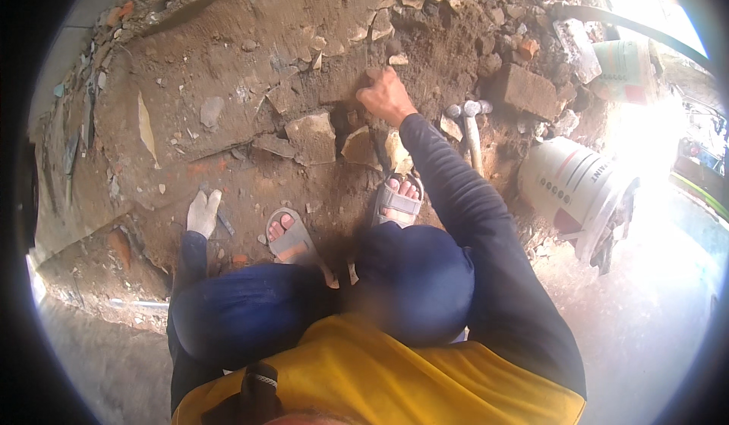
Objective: The person uses a pickaxe and a hammer to break up a tiled floor, collecting debris into a white bucket. They repeatedly strike the floor, clear rubble, and transfer broken tiles and dirt into the bucket.
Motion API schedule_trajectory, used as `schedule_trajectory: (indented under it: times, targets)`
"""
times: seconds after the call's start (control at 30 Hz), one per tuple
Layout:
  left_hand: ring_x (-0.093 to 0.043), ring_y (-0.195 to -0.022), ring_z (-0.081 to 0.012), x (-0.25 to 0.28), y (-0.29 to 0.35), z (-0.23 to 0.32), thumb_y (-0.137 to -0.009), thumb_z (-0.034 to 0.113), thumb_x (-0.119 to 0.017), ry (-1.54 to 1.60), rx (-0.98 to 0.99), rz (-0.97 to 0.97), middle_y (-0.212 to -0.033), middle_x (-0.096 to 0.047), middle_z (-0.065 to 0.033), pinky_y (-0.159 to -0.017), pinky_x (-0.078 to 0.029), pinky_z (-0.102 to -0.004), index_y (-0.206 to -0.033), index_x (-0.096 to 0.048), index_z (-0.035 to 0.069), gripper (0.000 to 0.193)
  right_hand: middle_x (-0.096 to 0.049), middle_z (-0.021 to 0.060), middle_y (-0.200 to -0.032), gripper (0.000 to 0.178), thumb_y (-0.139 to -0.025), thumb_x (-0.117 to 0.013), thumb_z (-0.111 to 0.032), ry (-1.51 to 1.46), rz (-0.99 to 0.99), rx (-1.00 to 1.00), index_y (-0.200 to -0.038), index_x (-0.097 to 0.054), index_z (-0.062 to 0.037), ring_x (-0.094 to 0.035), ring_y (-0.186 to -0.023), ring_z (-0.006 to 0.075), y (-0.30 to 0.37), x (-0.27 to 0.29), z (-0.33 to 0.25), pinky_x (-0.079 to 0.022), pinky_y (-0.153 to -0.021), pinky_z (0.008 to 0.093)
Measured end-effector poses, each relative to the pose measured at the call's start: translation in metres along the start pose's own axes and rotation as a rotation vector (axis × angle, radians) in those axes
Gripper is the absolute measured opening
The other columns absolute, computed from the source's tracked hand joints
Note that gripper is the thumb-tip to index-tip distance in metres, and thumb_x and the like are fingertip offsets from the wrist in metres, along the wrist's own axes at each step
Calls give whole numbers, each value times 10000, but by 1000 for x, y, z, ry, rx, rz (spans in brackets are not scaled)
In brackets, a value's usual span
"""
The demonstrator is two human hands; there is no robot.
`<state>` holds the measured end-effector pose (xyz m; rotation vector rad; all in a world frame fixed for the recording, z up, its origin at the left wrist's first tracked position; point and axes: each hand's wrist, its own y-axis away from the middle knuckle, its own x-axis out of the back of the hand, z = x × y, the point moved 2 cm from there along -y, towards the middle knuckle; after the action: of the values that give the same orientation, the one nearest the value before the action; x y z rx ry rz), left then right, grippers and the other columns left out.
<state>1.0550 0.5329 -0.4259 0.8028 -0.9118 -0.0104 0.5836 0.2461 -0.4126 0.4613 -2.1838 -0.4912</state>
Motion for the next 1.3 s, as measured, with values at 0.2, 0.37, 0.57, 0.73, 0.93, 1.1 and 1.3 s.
schedule_trajectory:
  times: [0.2, 0.37, 0.57, 0.73, 0.93, 1.1, 1.3]
  targets:
    - [-668, -1113, -506, -7, -4, -16, -1053, 516, -595, 85, -35, -5, -1105, -716, -317, -947, -499, -549, -1186, -655, -15, 550, -493, 315, -1543, 1054, -781, -919, -398, 348, 3, 202, -1625, -395, -46, -476, -1472, 479, 11, 10, 0, -472, -1187, 513]
    - [-675, -1107, -490, -11, -3, -21, -1059, 513, -586, 98, -36, 35, -1102, -721, -301, -945, -502, -538, -1201, -652, -7, 543, -546, 244, -1473, 1027, -744, -959, -447, 386, 123, 337, -1602, -445, -214, -534, -1400, 446, 12, 21, 5, -492, -1169, 531]
    - [-674, -1150, -486, -8, 1, -8, -1057, 524, -581, 91, -5, 21, -1143, -723, -305, -958, -508, -526, -1241, -644, -22, 580, -530, 224, -1491, 1005, -755, -953, -444, 360, 210, 369, -1587, -456, -173, -496, -1409, 451, 15, 20, 8, -448, -1163, 567]
    - [-643, -1204, -521, -6, 1, -2, -1047, 566, -568, -34, 45, 5, -1231, -693, -357, -1005, -492, -567, -1350, -613, -40, 679, -452, 216, -1618, 963, -807, -914, -389, 475, 209, 580, -1602, -434, -135, -426, -1494, 442, 2, -8, -37, -414, -1196, 587]
    - [-630, -1243, -517, -9, 1, -5, -1040, 588, -558, -29, 82, 16, -1283, -676, -363, -1050, -485, -551, -1449, -567, -51, 759, -316, 204, -1712, 1079, -778, -920, -477, 517, 161, 639, -1667, -359, -234, -267, -1603, 432, -16, -35, -61, -258, -1276, 644]
    - [-614, -1276, -508, -10, 2, -7, -1038, 578, -562, -13, 113, 17, -1320, -659, -366, -1076, -471, -539, -1449, -564, -60, 759, -204, 227, -1769, 1187, -747, -927, -496, 467, 194, 603, -1715, -271, -292, -175, -1635, 467, -19, -42, -48, -174, -1300, 671]
    - [-637, -1243, -495, -8, 5, -5, -1043, 545, -576, 28, 48, 65, -1284, -682, -342, -1055, -481, -531, -1403, -598, -30, 679, -106, 247, -1799, 1183, -746, -836, -428, 478, 159, 505, -1740, -215, -272, -119, -1654, 465, -12, -25, -40, -97, -1309, 705]
